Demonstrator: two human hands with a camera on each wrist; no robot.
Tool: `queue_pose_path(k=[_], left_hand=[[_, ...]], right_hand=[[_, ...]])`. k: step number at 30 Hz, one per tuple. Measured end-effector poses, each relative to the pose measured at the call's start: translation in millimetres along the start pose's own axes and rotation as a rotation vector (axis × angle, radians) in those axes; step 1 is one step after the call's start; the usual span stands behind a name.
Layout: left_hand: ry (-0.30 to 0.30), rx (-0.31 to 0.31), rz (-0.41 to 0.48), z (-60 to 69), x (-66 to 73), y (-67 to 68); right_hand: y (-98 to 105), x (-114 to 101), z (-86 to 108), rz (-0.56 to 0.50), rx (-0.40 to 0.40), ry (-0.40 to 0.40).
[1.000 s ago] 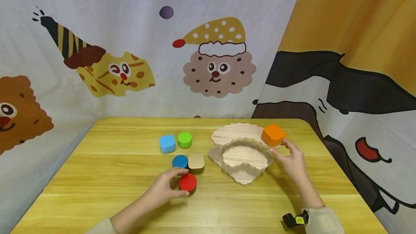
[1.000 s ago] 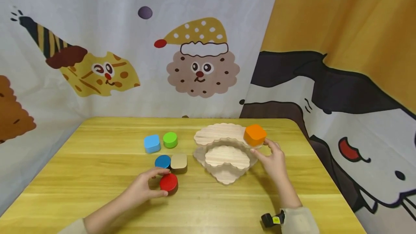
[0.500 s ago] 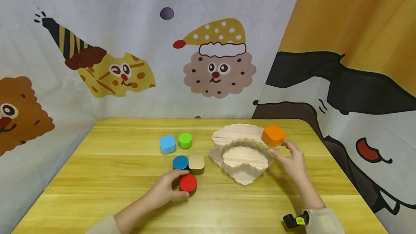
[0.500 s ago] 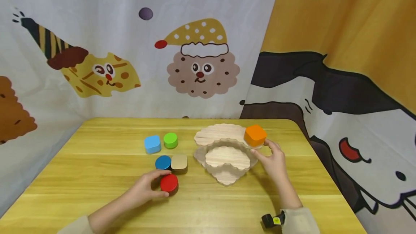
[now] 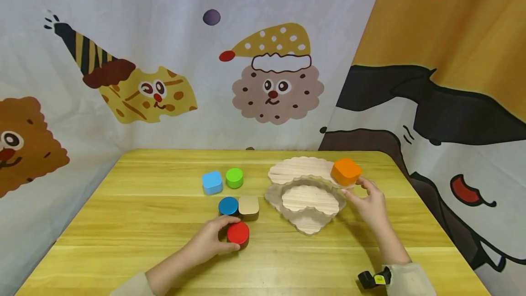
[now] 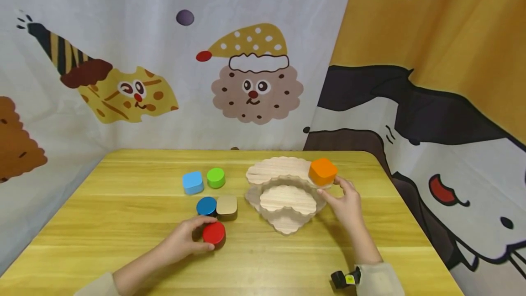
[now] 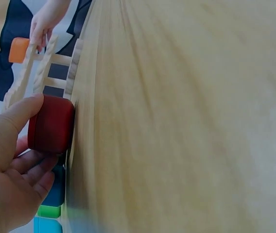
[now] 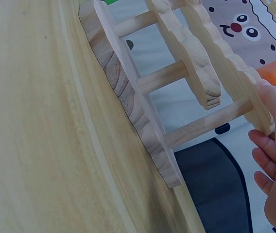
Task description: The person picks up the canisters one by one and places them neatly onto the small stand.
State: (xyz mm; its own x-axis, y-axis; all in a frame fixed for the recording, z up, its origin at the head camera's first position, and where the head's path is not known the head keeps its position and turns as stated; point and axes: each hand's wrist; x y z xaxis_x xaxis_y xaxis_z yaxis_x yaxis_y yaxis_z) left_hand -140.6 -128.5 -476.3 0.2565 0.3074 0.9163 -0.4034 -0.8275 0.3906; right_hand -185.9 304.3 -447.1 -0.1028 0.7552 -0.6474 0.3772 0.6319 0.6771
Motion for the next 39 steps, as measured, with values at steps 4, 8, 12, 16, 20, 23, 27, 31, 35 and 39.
queue_pose_path(k=[4,8,12,16,20,23,27,31,35,39], left_hand=[[0.001,-0.003,0.005,0.8,2.6,-0.7],[0.005,-0.001,0.013,1.7,6.3,-1.4],[-0.009,0.008,0.012,2.4,10.6,-1.5],[-0.027,0.023,0.020,2.1,15.6,-0.8],[-0.046,0.037,0.034,0.4,22.4,-0.1],[-0.054,0.044,0.040,-0.7,27.9,0.1],[-0.061,0.051,0.061,-2.2,33.3,-0.4],[-0.073,0.060,0.086,-5.2,36.7,-1.3],[-0.092,0.077,0.085,-9.0,41.4,-1.7],[-0.119,0.106,0.053,-14.2,46.3,-2.9]], right_hand=[[0.2,-0.8,0.2,-0.005,-0.007,-0.009],[0.6,-0.9,0.3,-0.007,-0.010,-0.016],[0.5,-0.9,0.0,-0.001,-0.008,-0.011],[0.0,-0.4,-0.7,-0.001,-0.004,-0.007],[0.3,0.0,-0.6,0.002,-0.005,-0.002],[0.7,0.1,-0.4,0.004,-0.005,0.004],[0.0,1.0,0.1,0.001,-0.011,-0.003],[-0.7,1.5,0.4,-0.006,-0.015,-0.012],[-0.5,1.3,0.4,-0.005,-0.013,-0.011],[-0.4,1.1,0.3,-0.002,-0.011,-0.011]])
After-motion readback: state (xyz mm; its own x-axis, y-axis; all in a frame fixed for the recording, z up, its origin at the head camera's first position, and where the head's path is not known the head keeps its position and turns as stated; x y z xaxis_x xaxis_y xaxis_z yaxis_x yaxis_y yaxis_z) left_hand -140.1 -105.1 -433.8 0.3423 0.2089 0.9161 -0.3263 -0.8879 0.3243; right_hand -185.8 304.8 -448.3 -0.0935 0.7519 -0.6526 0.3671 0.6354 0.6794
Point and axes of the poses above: each hand's wrist, its own z-axis away from the middle knuckle, its own y-axis out of the back of the hand, x = y × z, and after that the axes turned 12 degrees about z, right-handed
